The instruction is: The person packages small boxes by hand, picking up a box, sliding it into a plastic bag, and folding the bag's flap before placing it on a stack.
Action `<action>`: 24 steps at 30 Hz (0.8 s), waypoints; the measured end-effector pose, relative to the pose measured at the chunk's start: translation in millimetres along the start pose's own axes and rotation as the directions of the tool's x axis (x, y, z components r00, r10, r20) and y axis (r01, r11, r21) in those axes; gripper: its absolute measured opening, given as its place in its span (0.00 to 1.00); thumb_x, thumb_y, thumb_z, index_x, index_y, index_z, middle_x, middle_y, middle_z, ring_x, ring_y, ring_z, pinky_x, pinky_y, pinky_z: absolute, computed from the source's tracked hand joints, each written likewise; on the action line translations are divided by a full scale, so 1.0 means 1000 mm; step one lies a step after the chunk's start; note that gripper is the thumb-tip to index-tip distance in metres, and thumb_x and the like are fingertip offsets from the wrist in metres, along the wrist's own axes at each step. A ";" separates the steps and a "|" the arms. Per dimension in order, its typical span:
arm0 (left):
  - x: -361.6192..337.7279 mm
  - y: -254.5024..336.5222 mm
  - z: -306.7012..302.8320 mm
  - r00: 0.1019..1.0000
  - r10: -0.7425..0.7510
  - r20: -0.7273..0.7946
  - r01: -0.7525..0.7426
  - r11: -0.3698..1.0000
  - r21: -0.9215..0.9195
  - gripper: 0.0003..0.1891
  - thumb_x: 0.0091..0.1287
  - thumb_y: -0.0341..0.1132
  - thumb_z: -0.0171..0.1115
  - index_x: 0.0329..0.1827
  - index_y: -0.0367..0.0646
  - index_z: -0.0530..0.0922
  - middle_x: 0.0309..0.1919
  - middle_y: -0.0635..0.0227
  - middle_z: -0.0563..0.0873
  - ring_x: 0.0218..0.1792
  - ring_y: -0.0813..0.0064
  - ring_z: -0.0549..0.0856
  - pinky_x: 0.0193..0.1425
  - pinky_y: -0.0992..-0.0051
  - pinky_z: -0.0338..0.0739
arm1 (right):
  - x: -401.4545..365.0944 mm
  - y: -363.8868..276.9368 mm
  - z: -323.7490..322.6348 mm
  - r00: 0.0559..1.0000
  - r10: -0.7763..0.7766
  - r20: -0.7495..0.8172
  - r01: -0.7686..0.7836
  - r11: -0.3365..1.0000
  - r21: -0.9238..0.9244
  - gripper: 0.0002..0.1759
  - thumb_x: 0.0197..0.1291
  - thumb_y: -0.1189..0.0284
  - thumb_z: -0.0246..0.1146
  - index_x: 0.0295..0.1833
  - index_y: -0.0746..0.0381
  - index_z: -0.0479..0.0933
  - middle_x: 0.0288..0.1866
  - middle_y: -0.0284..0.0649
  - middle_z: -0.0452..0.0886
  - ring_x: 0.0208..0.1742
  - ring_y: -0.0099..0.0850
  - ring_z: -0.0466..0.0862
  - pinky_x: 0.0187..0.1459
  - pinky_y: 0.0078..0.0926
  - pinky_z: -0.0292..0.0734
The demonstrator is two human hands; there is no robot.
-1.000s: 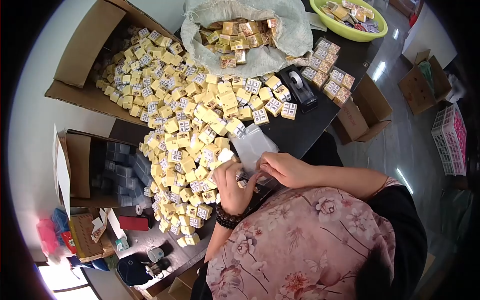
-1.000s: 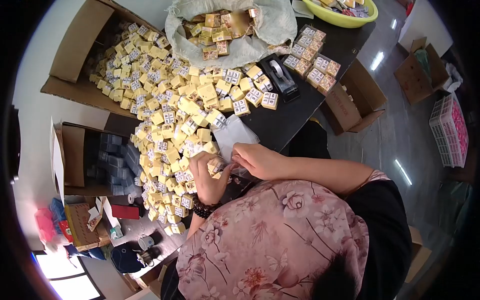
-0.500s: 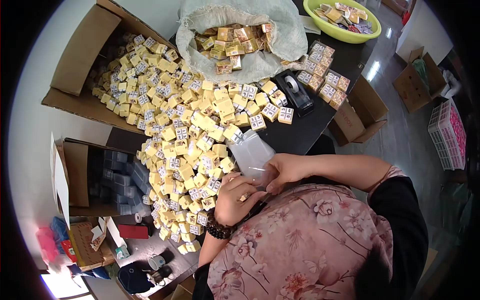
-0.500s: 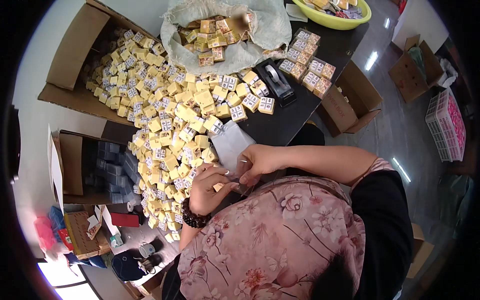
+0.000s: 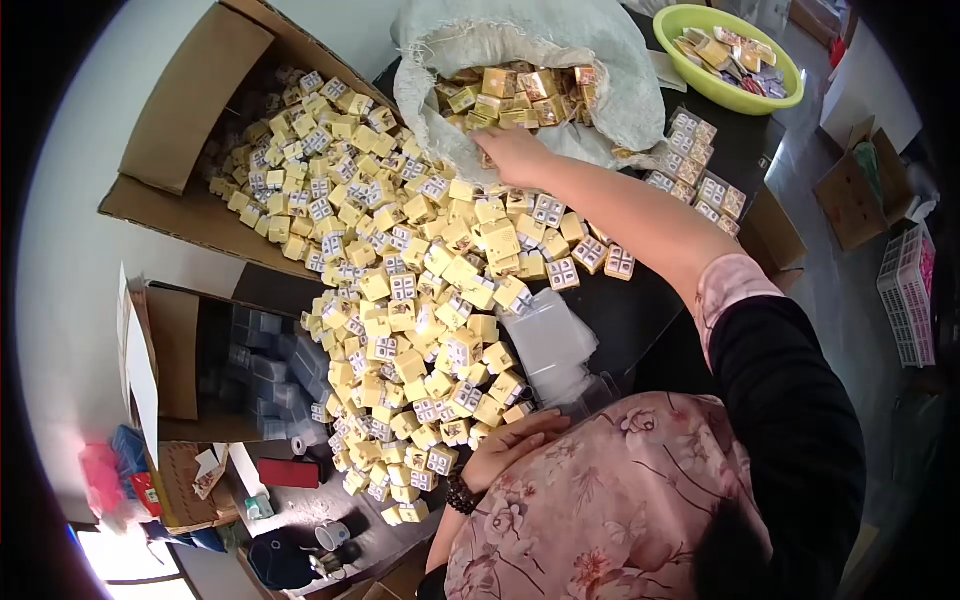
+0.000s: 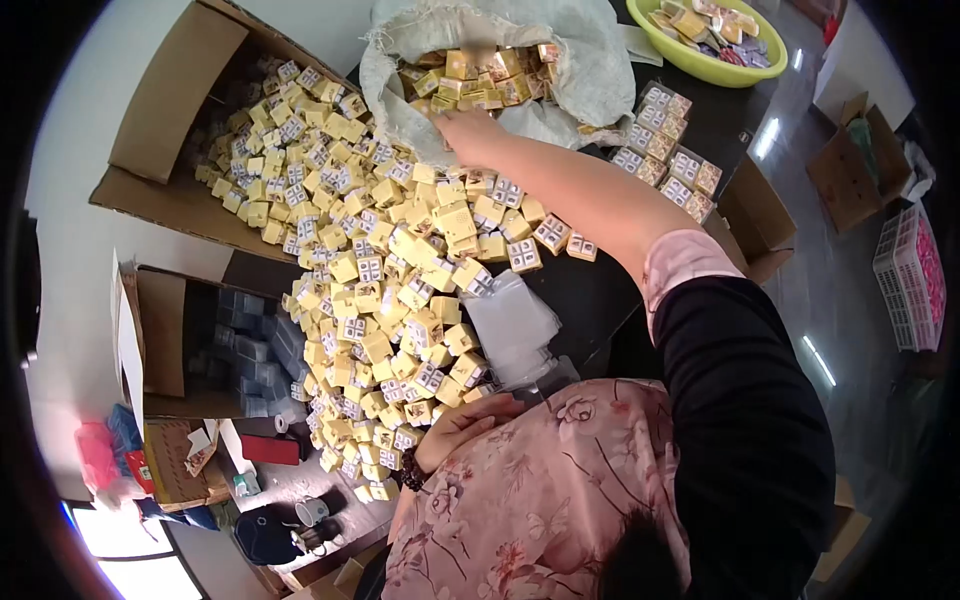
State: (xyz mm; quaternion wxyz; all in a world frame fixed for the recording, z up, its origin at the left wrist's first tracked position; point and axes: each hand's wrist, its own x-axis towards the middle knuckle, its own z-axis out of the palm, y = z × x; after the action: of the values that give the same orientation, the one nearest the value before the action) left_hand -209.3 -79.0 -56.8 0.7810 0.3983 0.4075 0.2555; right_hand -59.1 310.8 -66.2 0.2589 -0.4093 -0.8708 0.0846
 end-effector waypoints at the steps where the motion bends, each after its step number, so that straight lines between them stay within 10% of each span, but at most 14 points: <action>1: -0.005 0.001 -0.004 1.000 0.026 -0.010 -0.026 0.999 -0.036 0.23 0.76 0.28 0.49 0.73 0.35 0.63 0.63 0.57 0.78 0.64 0.69 0.75 0.69 0.73 0.67 | 0.009 0.000 -0.002 0.992 0.068 0.110 -0.067 0.998 -0.010 0.36 0.49 0.82 0.62 0.68 0.60 0.67 0.59 0.45 0.76 0.59 0.45 0.72 0.61 0.37 0.70; 4: -0.025 0.023 -0.001 0.963 0.180 -0.198 -0.209 0.969 -0.131 0.24 0.76 0.29 0.48 0.73 0.33 0.61 0.64 0.50 0.75 0.66 0.62 0.74 0.71 0.65 0.66 | 0.014 -0.003 -0.013 0.994 0.037 0.099 -0.027 0.995 -0.101 0.37 0.47 0.81 0.65 0.67 0.60 0.68 0.58 0.43 0.76 0.59 0.44 0.72 0.62 0.36 0.70; 8: -0.027 0.047 0.008 0.732 0.486 -0.477 -0.492 0.862 0.123 0.34 0.70 0.36 0.60 0.75 0.32 0.55 0.65 0.45 0.73 0.68 0.57 0.72 0.75 0.61 0.60 | -0.070 -0.067 -0.064 0.984 -0.126 -0.128 0.174 0.844 0.507 0.28 0.47 0.79 0.71 0.57 0.55 0.74 0.61 0.42 0.69 0.64 0.43 0.69 0.64 0.41 0.67; 15: 0.040 0.060 0.028 0.556 0.737 -0.385 -0.566 0.674 0.474 0.61 0.47 0.27 0.79 0.79 0.41 0.42 0.72 0.50 0.64 0.71 0.59 0.66 0.75 0.62 0.58 | -0.214 -0.147 -0.096 0.894 -0.368 -0.258 0.412 0.442 0.797 0.21 0.58 0.88 0.62 0.53 0.55 0.75 0.70 0.48 0.58 0.66 0.37 0.71 0.53 0.31 0.78; 17: 0.040 0.066 0.038 0.517 0.760 -0.393 -0.479 0.638 0.603 0.63 0.44 0.27 0.81 0.79 0.42 0.42 0.71 0.50 0.64 0.70 0.59 0.67 0.74 0.63 0.60 | -0.228 -0.149 -0.109 0.913 -0.335 -0.235 0.355 0.364 0.861 0.18 0.61 0.86 0.60 0.53 0.57 0.74 0.72 0.49 0.55 0.66 0.36 0.71 0.57 0.30 0.75; 19: 0.041 0.060 0.040 0.497 0.791 -0.357 -0.463 0.590 0.662 0.65 0.41 0.26 0.82 0.79 0.42 0.43 0.72 0.51 0.64 0.70 0.59 0.68 0.72 0.63 0.62 | -0.241 -0.146 -0.115 0.967 -0.215 -0.138 0.125 -0.073 0.989 0.17 0.62 0.83 0.60 0.56 0.59 0.71 0.72 0.50 0.57 0.67 0.36 0.70 0.61 0.31 0.71; 24: 0.039 0.059 0.057 0.468 0.824 -0.318 -0.396 0.518 0.759 0.62 0.42 0.26 0.81 0.78 0.38 0.45 0.70 0.52 0.68 0.69 0.61 0.71 0.70 0.64 0.65 | -0.253 -0.148 -0.116 0.994 0.009 0.107 -0.102 -0.248 0.963 0.24 0.64 0.78 0.63 0.63 0.61 0.65 0.65 0.43 0.70 0.65 0.30 0.73 0.66 0.32 0.69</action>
State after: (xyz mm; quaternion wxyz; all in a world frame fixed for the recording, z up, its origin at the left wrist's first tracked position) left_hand -144.8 -42.2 -4.4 0.2622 0.6266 0.5234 0.5144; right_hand 36.2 15.5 -10.3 0.4519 -0.0833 -0.4559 0.7622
